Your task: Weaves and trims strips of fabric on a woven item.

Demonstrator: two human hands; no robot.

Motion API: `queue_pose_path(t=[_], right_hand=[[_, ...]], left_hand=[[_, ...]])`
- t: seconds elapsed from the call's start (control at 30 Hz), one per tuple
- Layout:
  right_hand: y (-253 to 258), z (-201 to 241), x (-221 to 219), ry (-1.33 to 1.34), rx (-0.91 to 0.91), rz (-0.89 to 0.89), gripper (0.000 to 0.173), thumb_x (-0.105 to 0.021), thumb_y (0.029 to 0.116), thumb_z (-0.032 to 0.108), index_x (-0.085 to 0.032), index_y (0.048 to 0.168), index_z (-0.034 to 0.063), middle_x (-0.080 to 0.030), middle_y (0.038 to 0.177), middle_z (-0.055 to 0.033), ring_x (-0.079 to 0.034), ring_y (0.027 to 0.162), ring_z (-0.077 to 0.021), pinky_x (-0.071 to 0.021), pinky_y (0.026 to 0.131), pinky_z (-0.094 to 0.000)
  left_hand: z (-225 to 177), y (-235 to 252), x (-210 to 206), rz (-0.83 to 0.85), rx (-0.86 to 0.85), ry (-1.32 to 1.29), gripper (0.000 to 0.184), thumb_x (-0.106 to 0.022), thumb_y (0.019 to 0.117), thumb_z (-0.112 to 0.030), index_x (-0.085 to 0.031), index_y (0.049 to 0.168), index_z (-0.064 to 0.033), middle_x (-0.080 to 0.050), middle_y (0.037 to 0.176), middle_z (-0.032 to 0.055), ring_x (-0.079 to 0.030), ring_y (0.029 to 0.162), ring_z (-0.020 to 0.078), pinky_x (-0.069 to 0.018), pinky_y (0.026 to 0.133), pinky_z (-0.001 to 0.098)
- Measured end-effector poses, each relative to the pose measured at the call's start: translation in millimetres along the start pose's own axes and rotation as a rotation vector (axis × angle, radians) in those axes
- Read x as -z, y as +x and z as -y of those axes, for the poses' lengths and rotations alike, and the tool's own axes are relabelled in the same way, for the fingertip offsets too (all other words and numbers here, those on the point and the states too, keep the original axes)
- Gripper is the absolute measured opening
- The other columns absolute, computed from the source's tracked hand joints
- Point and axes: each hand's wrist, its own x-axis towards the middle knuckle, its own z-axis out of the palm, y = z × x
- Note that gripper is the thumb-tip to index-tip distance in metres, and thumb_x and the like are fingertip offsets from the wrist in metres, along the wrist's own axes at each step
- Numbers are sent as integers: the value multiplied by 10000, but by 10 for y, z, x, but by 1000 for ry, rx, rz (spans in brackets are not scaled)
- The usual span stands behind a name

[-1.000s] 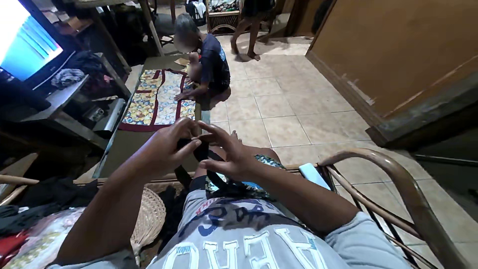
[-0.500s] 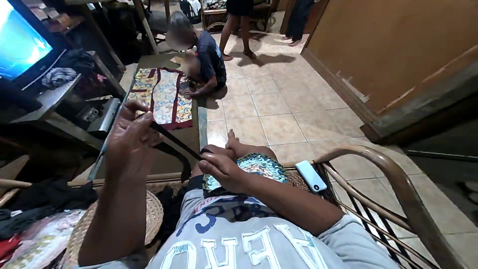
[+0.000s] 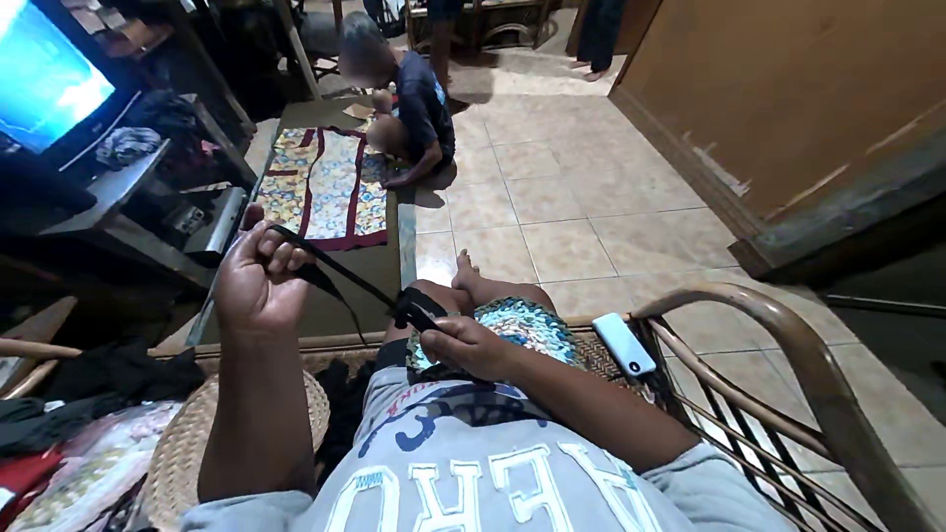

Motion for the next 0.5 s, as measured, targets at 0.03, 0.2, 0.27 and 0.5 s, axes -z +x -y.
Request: queue_pose_path(t=[0.03, 0.2, 0.27, 0.5], right_hand=[[-21, -17, -1, 14, -17, 9, 294, -412, 1099, 217, -595, 908, 89, -489, 704, 136, -406, 571, 85, -356, 536, -107], [-86, -71, -21, 88, -51, 43, 294, -398, 1105, 231, -569, 892, 122, -479, 687, 140, -410, 553, 74, -362, 524, -112], [-99, -105, -43, 121, -60, 60, 296, -397, 1107, 236, -562, 889, 125, -479, 685, 136, -401, 540, 69, -352, 509, -115], [-124, -73, 72, -359, -139, 55, 329, -519, 1072, 274, -633, 1166, -20, -642, 933, -97, -596, 817, -123, -504, 777, -314]], left_hand=[[15, 37, 27, -19, 23, -1, 248, -356, 1080, -117, -556, 946, -179, -459, 601, -105, -451, 486, -9, -448, 521, 118], [134, 200, 131, -149, 75, -53, 295, -358, 1059, -91, -536, 838, -171, -449, 563, -97, -445, 460, -2, -432, 491, 126], [210, 280, 210, -177, 91, -61, 298, -363, 1049, -75, -521, 816, -172, -451, 566, -92, -438, 457, 0, -424, 482, 124], [384, -87, 191, 190, -29, 279, 216, -378, 1065, -120, -564, 1055, -230, -445, 615, -148, -406, 483, -41, -396, 497, 115]])
